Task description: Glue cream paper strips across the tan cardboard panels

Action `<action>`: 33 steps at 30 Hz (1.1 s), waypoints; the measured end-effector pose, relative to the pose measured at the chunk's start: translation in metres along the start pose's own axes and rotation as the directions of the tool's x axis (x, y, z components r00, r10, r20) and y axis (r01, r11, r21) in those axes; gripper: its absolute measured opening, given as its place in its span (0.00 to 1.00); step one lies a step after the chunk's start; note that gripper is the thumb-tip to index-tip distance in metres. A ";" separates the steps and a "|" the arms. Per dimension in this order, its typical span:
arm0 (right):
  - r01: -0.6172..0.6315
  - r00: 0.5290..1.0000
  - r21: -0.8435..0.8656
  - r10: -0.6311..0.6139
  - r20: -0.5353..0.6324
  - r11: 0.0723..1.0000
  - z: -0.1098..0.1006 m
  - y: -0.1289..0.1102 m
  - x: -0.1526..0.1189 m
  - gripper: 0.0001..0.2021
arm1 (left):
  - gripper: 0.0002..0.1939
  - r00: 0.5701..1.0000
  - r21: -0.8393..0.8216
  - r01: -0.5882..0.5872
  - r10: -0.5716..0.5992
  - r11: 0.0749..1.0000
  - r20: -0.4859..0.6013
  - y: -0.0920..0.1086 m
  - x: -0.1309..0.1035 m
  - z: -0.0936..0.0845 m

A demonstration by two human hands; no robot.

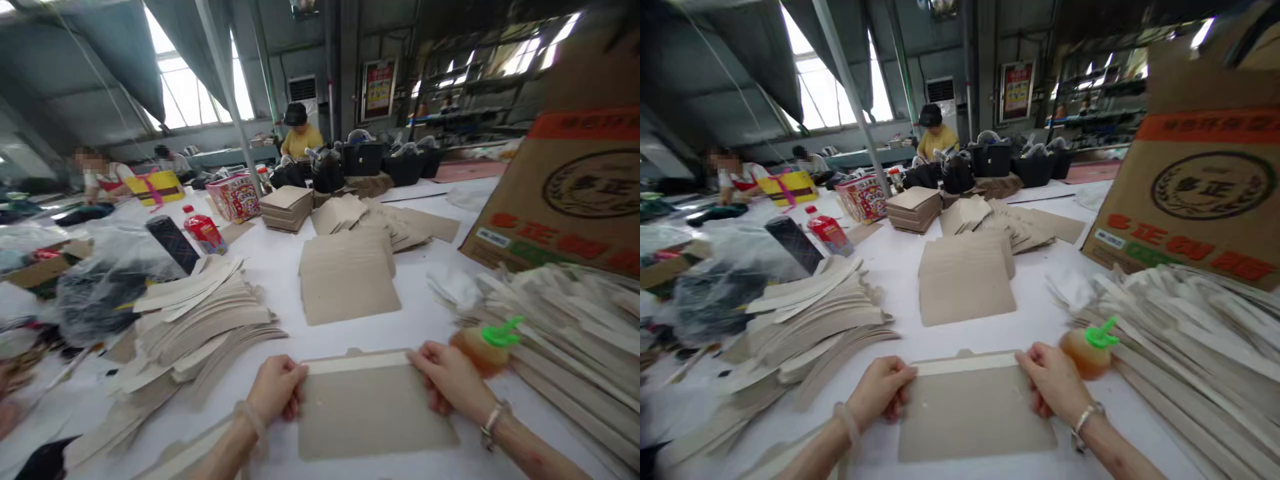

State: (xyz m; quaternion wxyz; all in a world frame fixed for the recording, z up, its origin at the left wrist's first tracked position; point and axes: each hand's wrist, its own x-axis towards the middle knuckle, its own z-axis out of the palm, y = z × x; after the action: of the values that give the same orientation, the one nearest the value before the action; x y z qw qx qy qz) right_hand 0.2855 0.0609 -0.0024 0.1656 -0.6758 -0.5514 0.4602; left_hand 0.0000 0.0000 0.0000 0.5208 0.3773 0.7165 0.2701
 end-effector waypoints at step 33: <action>0.025 0.999 0.050 -0.022 -0.049 0.998 0.001 0.000 0.000 0.08 | 0.22 0.998 0.100 -0.055 0.055 0.993 0.006 -0.011 0.005 0.001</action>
State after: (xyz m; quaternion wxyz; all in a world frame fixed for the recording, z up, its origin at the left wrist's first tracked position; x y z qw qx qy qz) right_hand 0.2846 0.0603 -0.0030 0.2014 -0.6757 -0.5433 0.4557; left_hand -0.0025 -0.0026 -0.0115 0.4948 0.4231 0.7176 0.2473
